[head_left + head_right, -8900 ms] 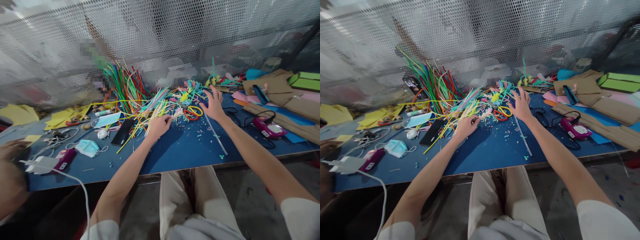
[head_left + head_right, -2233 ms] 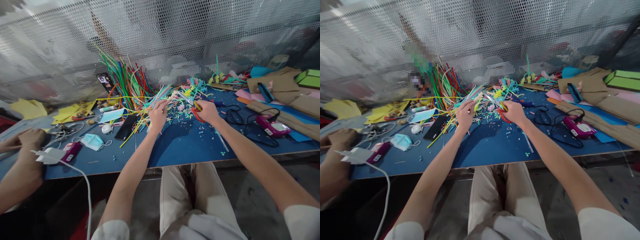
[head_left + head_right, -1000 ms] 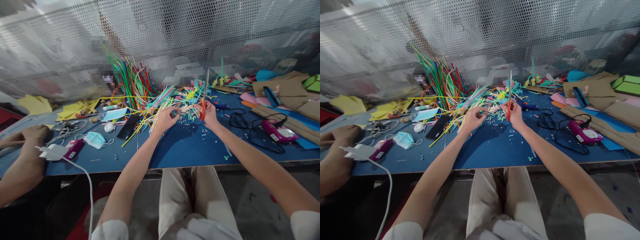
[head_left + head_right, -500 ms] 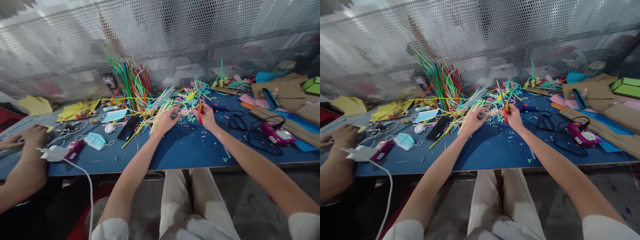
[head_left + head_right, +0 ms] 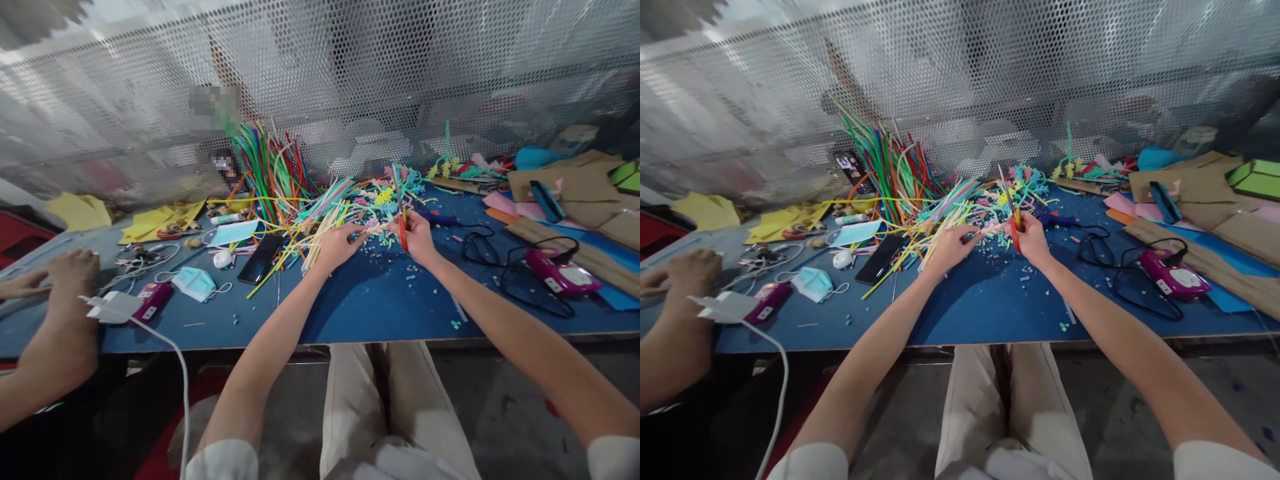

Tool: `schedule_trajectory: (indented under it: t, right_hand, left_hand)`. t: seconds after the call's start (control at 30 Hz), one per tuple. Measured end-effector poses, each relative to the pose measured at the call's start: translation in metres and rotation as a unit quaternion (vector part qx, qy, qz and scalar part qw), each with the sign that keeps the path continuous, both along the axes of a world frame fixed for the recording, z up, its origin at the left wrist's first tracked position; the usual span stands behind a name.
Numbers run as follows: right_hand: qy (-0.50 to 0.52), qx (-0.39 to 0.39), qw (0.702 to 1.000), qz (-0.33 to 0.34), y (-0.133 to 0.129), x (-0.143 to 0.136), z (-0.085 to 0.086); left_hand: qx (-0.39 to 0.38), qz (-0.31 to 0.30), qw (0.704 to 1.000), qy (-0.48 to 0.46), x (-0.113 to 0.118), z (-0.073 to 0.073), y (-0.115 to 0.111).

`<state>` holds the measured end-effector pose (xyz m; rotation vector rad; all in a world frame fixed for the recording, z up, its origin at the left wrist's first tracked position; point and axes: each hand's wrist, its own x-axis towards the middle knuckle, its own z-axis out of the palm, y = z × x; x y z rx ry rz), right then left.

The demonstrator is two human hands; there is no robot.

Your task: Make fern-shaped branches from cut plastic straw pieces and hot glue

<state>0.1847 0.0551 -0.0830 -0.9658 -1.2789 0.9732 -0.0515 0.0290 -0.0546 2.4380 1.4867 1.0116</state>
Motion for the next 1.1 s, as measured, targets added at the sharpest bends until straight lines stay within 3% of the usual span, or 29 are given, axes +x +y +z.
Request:
schedule_trajectory:
  t: [0.3,0.53,0.83,1.1]
  right_hand:
    - [0.017,-0.007,1.000,-0.009,0.001,-0.001,0.001]
    - [0.040,-0.023,0.998,-0.040,0.006,0.004,0.002]
    - [0.030,-0.001,0.999,-0.038,0.011,0.004,-0.005]
    - [0.004,0.001,1.000,-0.023,0.008,0.003,-0.004]
  left_hand:
    - [-0.018,0.015,0.998,0.052,-0.005,-0.003,0.007]
    - [-0.011,-0.018,0.999,0.032,-0.012,0.001,0.009]
    - [0.059,0.004,0.992,0.114,-0.012,-0.002,0.012]
    - [0.071,0.027,0.995,0.067,-0.013,-0.008,0.012]
